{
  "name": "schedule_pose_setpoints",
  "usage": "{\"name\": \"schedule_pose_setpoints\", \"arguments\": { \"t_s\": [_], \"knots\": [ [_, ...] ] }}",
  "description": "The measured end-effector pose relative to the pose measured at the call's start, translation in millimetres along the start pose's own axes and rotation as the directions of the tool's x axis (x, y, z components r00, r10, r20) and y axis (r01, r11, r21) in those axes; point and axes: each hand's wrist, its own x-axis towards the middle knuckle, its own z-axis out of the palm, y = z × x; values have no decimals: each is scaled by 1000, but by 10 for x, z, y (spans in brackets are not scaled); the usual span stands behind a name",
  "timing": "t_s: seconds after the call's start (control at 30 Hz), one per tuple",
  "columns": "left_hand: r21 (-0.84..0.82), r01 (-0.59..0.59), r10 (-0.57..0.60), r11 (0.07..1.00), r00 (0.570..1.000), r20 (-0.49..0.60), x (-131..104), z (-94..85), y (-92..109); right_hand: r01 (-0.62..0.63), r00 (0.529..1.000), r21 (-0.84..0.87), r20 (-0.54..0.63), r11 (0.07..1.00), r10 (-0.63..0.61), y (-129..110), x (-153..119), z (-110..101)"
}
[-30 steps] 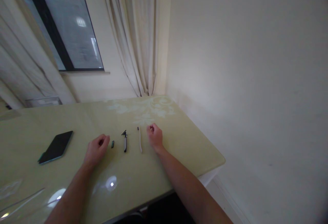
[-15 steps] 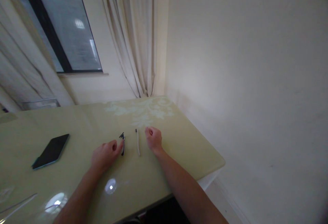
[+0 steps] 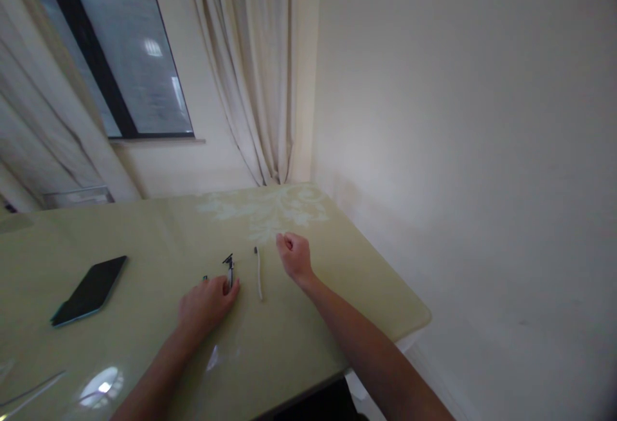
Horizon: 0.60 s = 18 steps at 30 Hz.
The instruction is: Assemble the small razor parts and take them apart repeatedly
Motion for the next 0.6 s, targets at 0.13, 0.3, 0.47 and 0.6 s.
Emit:
{"name": "schedule_pose_setpoints", "arguments": {
  "t_s": [0.13, 0.3, 0.47, 0.6],
  "knots": [
    [10, 5, -5, 1000, 1000, -20, -6, 12, 12, -35, 998, -12, 43, 999, 36, 204, -27, -117],
    [-65, -16, 7, 998, 991, -132, 18, -118, 157, -118, 993, 202, -3, 972, 121, 336, -17, -156],
    [-112, -195, 153, 974, 940, -306, 29, -160, 643, -256, 957, 438, 242, 862, 162, 274, -60, -46],
    [-100, -359, 304, 928, 884, -355, 52, 27, 906, -278, 940, 567, 328, 775, 96, 228, -111, -18]
  ]
}}
